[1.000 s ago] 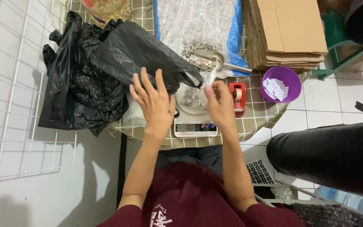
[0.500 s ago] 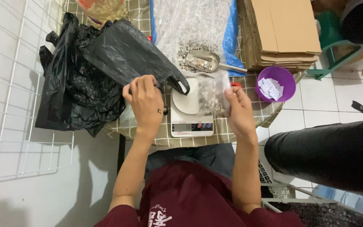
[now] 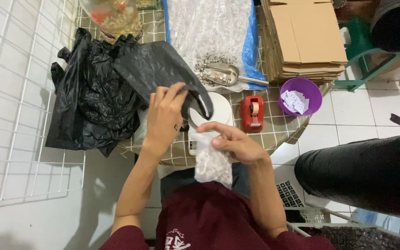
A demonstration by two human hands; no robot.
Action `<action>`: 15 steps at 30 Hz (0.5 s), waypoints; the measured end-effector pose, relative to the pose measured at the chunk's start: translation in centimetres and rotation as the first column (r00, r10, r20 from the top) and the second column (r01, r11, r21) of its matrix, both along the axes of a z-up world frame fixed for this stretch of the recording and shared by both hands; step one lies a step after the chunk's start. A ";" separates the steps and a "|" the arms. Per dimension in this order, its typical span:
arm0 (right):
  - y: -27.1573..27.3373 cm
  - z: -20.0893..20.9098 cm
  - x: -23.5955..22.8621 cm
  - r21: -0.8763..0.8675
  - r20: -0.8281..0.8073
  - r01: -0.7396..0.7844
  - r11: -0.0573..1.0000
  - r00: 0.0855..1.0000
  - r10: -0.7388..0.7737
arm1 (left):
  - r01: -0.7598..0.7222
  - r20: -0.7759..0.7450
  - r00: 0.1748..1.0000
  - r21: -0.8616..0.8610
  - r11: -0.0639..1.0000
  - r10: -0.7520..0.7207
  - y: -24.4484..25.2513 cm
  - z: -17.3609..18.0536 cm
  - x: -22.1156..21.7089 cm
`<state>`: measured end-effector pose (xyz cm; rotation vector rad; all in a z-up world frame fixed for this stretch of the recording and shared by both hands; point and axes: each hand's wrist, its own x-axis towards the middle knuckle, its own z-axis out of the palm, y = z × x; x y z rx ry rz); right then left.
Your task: The person places a small white item into a black plastic bag, weighs it, and ties the bag. They then assemble a cardboard box, place the bag inside, add a small paper label, and close the box flaps.
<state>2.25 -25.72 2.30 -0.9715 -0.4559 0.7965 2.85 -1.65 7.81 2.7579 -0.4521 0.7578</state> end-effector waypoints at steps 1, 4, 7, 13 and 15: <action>0.3 -0.4 0.5 0.000 0.000 0.003 1.000 1.000 -0.003 | 0.003 0.000 1.000 0.000 1.000 -0.003 -0.1 -0.1 0.0; 0.7 -1.2 1.9 -0.029 0.015 0.051 0.998 0.999 -0.051 | 0.116 -0.121 0.985 -0.074 0.991 -0.124 -0.6 0.3 -0.6; 0.5 0.4 2.9 -0.090 0.049 0.148 0.985 0.988 -0.144 | 0.199 -0.169 0.965 -0.033 0.979 -0.202 -0.7 2.1 -1.1; -2.1 1.5 3.4 -0.291 0.172 0.449 0.845 0.893 -0.415 | 0.282 -0.264 0.933 0.113 0.953 -0.245 -0.6 2.0 -1.4; -1.4 5.3 2.2 -0.273 0.309 0.550 0.789 0.827 -0.470 | 0.278 -0.240 0.942 0.172 0.945 -0.234 -0.8 1.5 -1.5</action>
